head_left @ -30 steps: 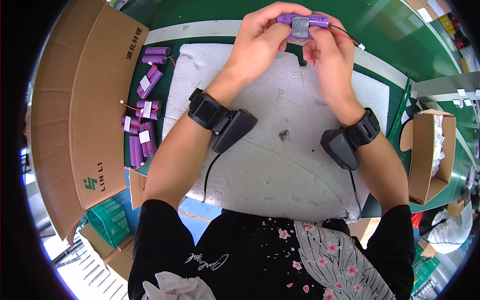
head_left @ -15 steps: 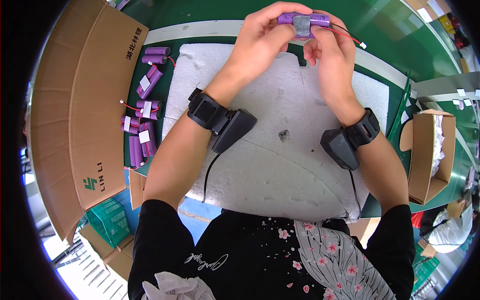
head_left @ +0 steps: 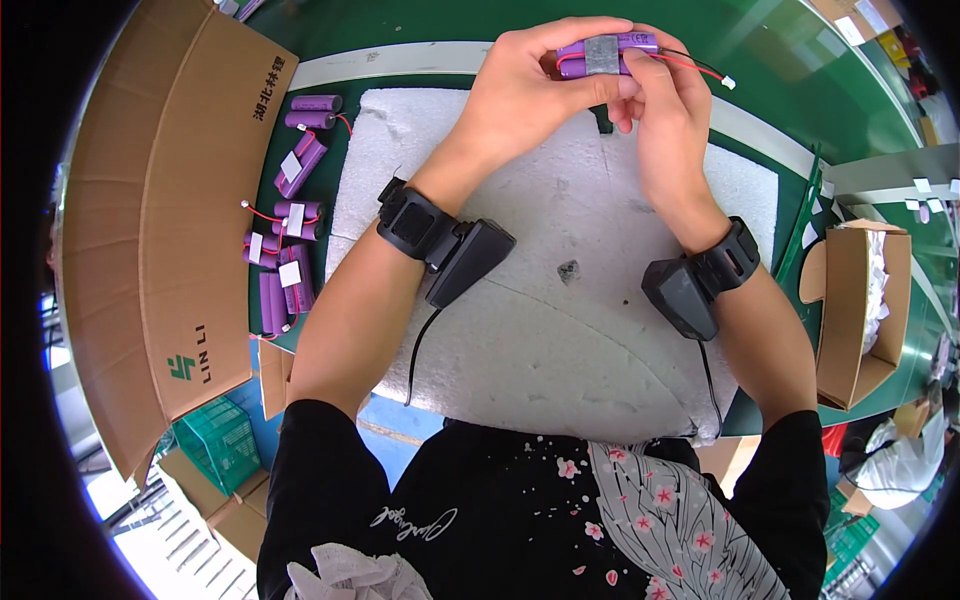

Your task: Assembling handheld fans by fitting motors, circuit boards, and batteries into plastic housings.

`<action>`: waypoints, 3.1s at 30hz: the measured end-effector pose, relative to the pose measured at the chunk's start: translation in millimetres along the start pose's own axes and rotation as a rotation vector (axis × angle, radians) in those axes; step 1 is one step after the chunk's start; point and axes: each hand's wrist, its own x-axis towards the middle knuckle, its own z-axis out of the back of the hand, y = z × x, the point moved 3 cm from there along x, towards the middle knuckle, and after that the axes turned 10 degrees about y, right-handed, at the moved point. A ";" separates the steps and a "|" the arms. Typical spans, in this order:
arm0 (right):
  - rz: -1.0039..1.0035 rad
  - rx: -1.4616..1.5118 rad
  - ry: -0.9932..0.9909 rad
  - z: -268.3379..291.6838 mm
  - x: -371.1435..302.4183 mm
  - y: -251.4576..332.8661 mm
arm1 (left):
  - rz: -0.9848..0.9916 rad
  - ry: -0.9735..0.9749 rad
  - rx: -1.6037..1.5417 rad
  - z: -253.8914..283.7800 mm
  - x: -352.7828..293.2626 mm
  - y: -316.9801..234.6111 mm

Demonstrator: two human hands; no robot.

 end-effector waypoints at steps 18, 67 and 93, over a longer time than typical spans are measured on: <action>-0.019 -0.004 0.040 1.3 0.4 -1.2 | 0.019 -0.038 0.070 -2.6 -1.6 -11.4; -0.018 -0.008 0.012 -0.8 1.3 -1.0 | 0.045 -0.041 0.093 0.1 -0.2 -1.0; -0.022 0.022 -0.012 1.1 1.3 -2.5 | 0.089 -0.040 -0.028 2.5 -0.8 -1.6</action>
